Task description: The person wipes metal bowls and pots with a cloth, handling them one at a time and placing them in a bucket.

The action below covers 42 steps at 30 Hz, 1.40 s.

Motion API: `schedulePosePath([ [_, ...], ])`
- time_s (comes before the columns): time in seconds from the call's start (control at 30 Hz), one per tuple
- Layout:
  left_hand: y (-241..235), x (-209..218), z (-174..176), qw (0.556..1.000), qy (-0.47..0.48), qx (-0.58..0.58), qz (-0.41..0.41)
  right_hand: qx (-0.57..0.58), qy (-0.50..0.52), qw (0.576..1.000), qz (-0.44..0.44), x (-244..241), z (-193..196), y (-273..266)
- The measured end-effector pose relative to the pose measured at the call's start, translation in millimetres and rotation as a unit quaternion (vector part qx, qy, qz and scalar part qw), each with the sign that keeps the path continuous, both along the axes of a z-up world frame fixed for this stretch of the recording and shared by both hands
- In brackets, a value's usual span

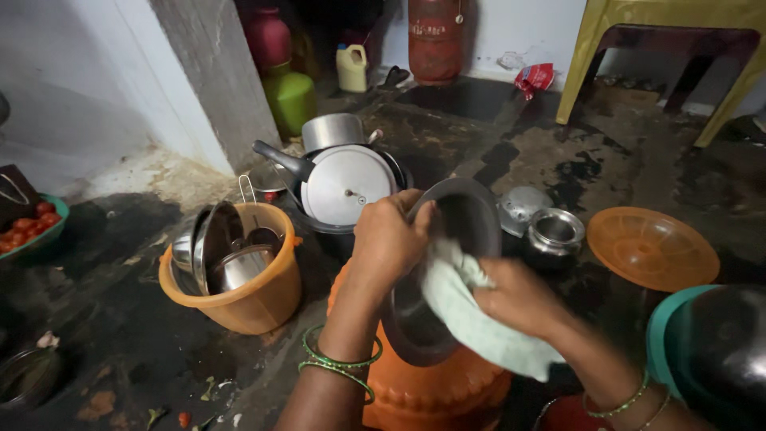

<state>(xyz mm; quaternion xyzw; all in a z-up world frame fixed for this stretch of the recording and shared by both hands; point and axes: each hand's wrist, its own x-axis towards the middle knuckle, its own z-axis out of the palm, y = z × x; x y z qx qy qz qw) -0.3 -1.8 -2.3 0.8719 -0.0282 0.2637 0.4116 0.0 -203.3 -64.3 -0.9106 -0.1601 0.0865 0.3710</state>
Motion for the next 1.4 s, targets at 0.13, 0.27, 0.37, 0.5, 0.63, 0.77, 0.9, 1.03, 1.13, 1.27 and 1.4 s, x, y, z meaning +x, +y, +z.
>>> schedulePosePath([
  [0.13, 1.4, -0.7, 0.3, 1.000, -0.013, 0.024, 0.002, -0.104, -0.314, 0.943, 0.024, -4.1, 19.9, 26.6],
  [0.27, 1.1, -1.5, -0.8, 1.000, -0.014, -0.001, -0.007, -0.196, -0.615, 0.757, 0.105, 27.3, -0.2, 42.7],
  [0.37, 1.5, -3.7, -1.9, 0.999, -0.027, -0.010, -0.013, -0.184, -0.495, 0.841, 0.119, 50.8, -24.9, 39.4],
  [0.5, 2.9, -5.9, -1.0, 0.999, -0.031, -0.024, -0.007, -0.148, -0.380, 0.910, 0.071, 41.4, -55.3, 43.7],
  [0.63, 0.9, -10.1, 0.8, 0.999, -0.020, -0.040, -0.026, -0.101, -0.318, 0.942, 0.033, 9.6, -53.2, 53.2],
  [0.77, 2.2, -13.5, 4.4, 0.999, -0.009, -0.047, -0.020, 0.076, -0.406, 0.904, 0.114, -14.1, -36.2, 67.5],
  [0.9, 2.5, -15.7, 6.9, 0.998, -0.020, -0.048, -0.034, -0.100, -0.447, 0.880, 0.125, -13.5, -27.5, 74.9],
  [1.03, 5.6, -19.2, 5.3, 0.997, -0.024, -0.069, -0.039, -0.089, -0.370, 0.923, 0.055, -5.4, -31.7, 76.3],
  [1.13, 5.4, -18.6, 2.2, 0.997, -0.024, -0.062, -0.031, -0.104, -0.284, 0.953, 0.023, -2.1, -41.7, 75.3],
  [1.27, 3.9, -15.3, 0.3, 0.997, -0.049, -0.054, -0.029, -0.062, -0.180, 0.981, 0.041, 8.5, -60.0, 70.7],
  [1.4, 6.9, -18.1, -2.9, 0.994, -0.084, -0.052, -0.052, 0.184, -0.004, 0.971, 0.150, 26.5, -81.1, 47.0],
])
